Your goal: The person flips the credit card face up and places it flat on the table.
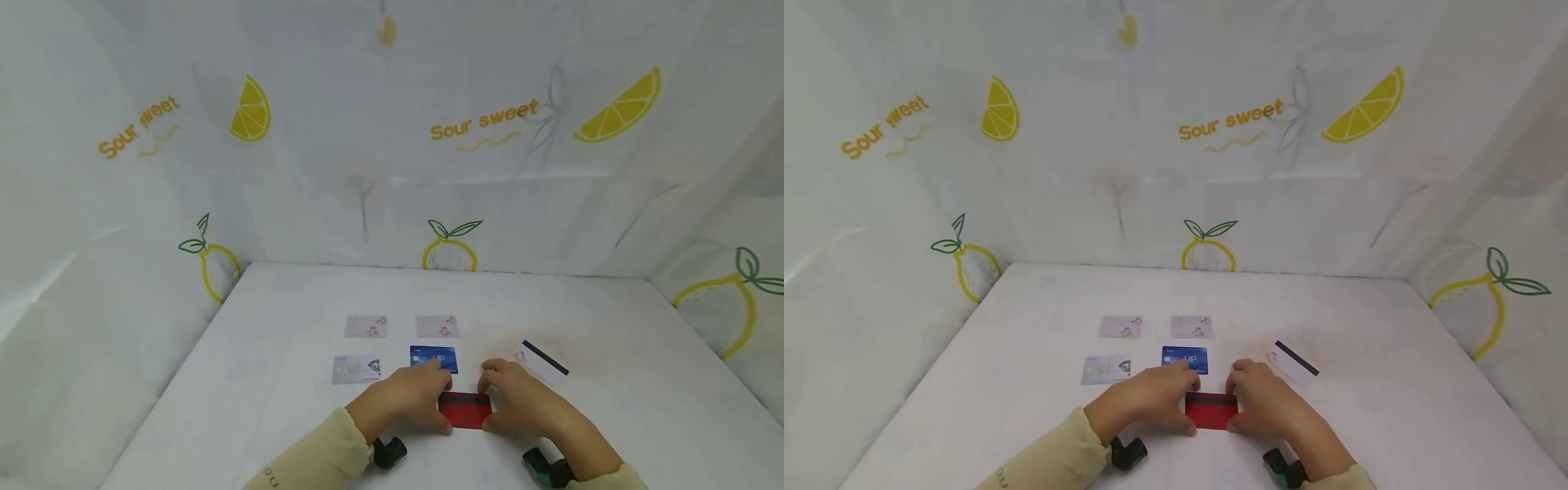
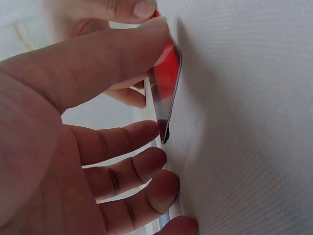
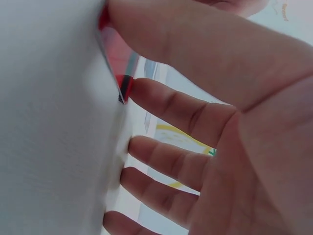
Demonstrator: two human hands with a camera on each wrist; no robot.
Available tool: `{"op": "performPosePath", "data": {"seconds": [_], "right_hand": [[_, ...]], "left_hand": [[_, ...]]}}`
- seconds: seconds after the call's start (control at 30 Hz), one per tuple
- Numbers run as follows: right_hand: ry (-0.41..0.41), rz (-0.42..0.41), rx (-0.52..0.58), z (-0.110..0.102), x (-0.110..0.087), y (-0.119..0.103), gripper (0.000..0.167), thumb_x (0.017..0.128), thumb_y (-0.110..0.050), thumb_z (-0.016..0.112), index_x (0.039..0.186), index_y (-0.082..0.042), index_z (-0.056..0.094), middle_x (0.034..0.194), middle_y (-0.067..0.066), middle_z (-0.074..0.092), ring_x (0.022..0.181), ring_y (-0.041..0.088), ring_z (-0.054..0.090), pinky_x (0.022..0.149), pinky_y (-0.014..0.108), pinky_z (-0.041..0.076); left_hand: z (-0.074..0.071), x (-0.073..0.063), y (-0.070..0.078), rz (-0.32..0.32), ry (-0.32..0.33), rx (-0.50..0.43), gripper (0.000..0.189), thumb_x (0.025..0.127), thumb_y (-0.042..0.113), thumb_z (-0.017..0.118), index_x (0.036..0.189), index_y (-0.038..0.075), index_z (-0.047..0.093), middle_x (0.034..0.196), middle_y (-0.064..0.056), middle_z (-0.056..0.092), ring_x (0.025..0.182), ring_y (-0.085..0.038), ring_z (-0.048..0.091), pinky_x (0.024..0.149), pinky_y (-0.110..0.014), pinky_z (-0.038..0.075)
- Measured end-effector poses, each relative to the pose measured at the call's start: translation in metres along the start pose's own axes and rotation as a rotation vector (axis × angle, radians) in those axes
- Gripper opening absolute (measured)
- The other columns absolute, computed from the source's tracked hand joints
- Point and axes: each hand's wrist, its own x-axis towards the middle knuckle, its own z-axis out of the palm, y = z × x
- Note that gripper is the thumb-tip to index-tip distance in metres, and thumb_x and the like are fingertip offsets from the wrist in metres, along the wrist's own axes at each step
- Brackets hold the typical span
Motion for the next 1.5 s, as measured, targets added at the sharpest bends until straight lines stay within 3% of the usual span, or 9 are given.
{"op": "performPosePath", "data": {"seconds": [0.23, 0.6, 0.9, 1.13, 1.5], "right_hand": [[0.026, 0.005, -0.020, 0.0010, 0.0009, -0.0036, 0.037, 0.062, -0.030, 0.093, 0.087, -0.028, 0.066, 0.133, 0.011, 0.058, 0.122, 0.035, 0.051, 0.095, 0.056, 0.048], [0.032, -0.024, -0.028, -0.0014, 0.0007, -0.0035, 0.038, 0.062, -0.030, 0.093, 0.087, -0.027, 0.065, 0.133, 0.011, 0.058, 0.122, 0.035, 0.051, 0.097, 0.058, 0.046], [-0.031, 0.042, 0.013, -0.0003, -0.0008, -0.0052, 0.050, 0.056, -0.027, 0.095, 0.096, -0.024, 0.066, 0.099, -0.004, 0.055, 0.094, 0.017, 0.050, 0.081, 0.040, 0.052], [-0.093, 0.063, 0.145, 0.0012, -0.0008, -0.0061, 0.056, 0.058, -0.018, 0.094, 0.104, -0.022, 0.063, 0.089, -0.004, 0.060, 0.085, 0.017, 0.054, 0.079, 0.041, 0.053], [-0.083, 0.030, 0.164, 0.0016, -0.0003, -0.0071, 0.055, 0.060, -0.016, 0.093, 0.106, -0.021, 0.062, 0.086, -0.003, 0.059, 0.082, 0.018, 0.054, 0.075, 0.038, 0.052]], "left_hand": [[0.0017, 0.0010, -0.0049, -0.025, 0.009, -0.036, 0.043, 0.072, 0.038, 0.087, 0.103, 0.022, 0.063, 0.090, 0.009, 0.051, 0.077, -0.008, 0.051, 0.073, -0.025, 0.046], [0.0021, 0.0030, -0.0064, -0.034, 0.014, -0.048, 0.043, 0.072, 0.040, 0.087, 0.103, 0.022, 0.063, 0.089, 0.008, 0.051, 0.078, -0.008, 0.050, 0.071, -0.024, 0.046], [0.0023, 0.0026, -0.0055, -0.015, 0.007, -0.042, 0.041, 0.073, 0.038, 0.087, 0.101, 0.020, 0.062, 0.088, 0.008, 0.050, 0.078, -0.007, 0.050, 0.072, -0.023, 0.045], [0.0029, 0.0028, -0.0068, -0.013, 0.007, -0.048, 0.043, 0.073, 0.039, 0.087, 0.100, 0.019, 0.060, 0.089, 0.008, 0.050, 0.078, -0.008, 0.050, 0.072, -0.024, 0.044], [0.0033, 0.0023, -0.0067, -0.028, 0.013, -0.070, 0.046, 0.071, 0.038, 0.088, 0.101, 0.020, 0.058, 0.088, 0.008, 0.051, 0.079, -0.007, 0.050, 0.072, -0.024, 0.045]]}}
